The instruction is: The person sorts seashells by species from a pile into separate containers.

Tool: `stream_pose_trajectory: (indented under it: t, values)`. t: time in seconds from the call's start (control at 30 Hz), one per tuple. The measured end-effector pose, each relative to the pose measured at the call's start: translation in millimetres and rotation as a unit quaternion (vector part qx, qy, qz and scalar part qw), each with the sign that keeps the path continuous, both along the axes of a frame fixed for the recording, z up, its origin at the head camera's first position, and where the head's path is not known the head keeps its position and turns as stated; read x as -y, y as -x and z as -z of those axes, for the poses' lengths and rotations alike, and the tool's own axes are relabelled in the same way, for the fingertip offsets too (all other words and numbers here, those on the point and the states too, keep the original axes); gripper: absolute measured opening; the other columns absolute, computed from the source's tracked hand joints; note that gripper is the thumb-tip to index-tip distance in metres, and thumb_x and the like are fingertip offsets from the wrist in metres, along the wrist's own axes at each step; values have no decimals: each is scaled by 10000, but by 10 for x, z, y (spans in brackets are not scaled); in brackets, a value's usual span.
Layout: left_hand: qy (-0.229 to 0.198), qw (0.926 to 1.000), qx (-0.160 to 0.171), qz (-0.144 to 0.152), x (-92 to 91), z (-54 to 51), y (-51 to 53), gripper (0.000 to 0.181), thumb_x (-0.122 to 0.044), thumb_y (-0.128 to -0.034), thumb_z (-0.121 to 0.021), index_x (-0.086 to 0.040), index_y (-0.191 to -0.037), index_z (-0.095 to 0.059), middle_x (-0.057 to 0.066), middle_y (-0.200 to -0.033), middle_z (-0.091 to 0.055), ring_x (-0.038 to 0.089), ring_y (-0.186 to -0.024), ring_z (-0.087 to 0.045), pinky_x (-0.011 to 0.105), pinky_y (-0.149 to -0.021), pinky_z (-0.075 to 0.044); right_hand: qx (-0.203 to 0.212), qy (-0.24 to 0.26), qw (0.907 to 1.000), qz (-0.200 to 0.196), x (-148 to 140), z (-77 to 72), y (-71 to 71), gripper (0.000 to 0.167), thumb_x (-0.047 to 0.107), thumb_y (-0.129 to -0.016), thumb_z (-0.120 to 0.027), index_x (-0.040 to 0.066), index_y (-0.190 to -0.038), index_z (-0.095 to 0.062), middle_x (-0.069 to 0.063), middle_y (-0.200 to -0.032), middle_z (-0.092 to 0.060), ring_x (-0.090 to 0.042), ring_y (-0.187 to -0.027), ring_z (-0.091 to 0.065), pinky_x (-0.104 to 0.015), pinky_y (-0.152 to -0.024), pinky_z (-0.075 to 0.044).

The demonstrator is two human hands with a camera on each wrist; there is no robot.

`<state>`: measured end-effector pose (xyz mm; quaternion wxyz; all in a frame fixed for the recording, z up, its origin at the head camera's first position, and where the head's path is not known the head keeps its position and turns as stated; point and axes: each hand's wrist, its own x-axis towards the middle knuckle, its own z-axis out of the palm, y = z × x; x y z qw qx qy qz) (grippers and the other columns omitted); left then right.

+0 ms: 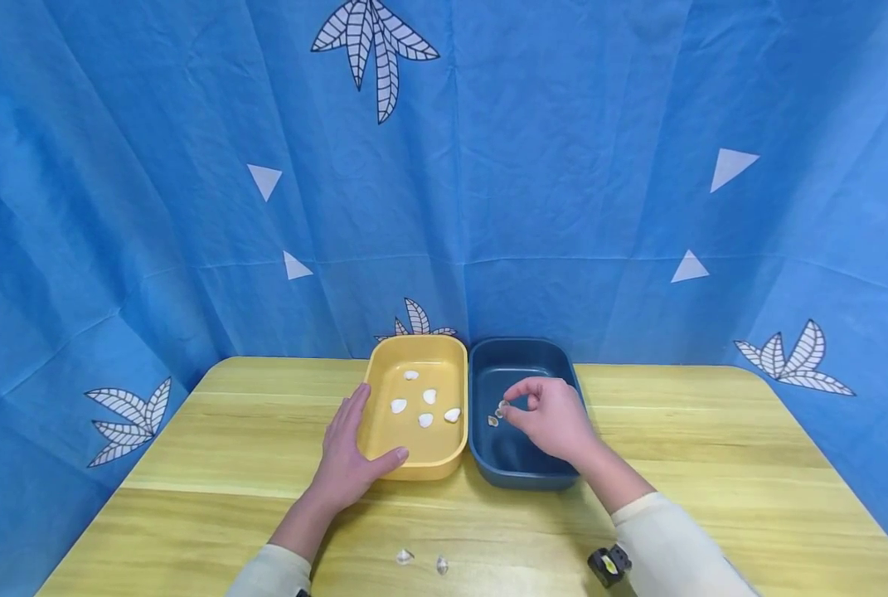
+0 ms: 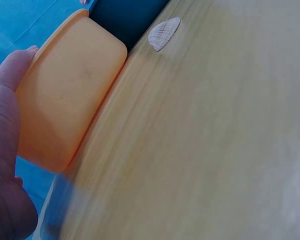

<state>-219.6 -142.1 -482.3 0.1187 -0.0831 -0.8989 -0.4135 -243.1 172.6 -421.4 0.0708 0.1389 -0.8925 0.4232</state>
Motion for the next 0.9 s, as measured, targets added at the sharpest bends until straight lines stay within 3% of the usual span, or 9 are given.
stream_pose_trajectory:
  t: [0.4,0.9]
  values:
    - [-30,9999,-64,91,14,23,24,1103,-551,-746,-803,-193,-1604,-209,-21,-1645,-182,338,-1497,-71,658,-1131,-32,225,-289,9989,300,-38,112,217,141,178,-879,-762,65,-964,-754,44,-540,-327,-159,-438,-354,-299,-477,-333]
    - [-54,10000,-15,35,5,17,25,1100,-550,-743,-803,-199,-1603,-214,-30,-1645,-182,324,-1499,-62,659,-1129,-16,526,-562,9959,480,-34,215,285,160,200,-884,-757,65,-969,-752,3,-582,-428,-187,-518,-440,-321,-522,-351]
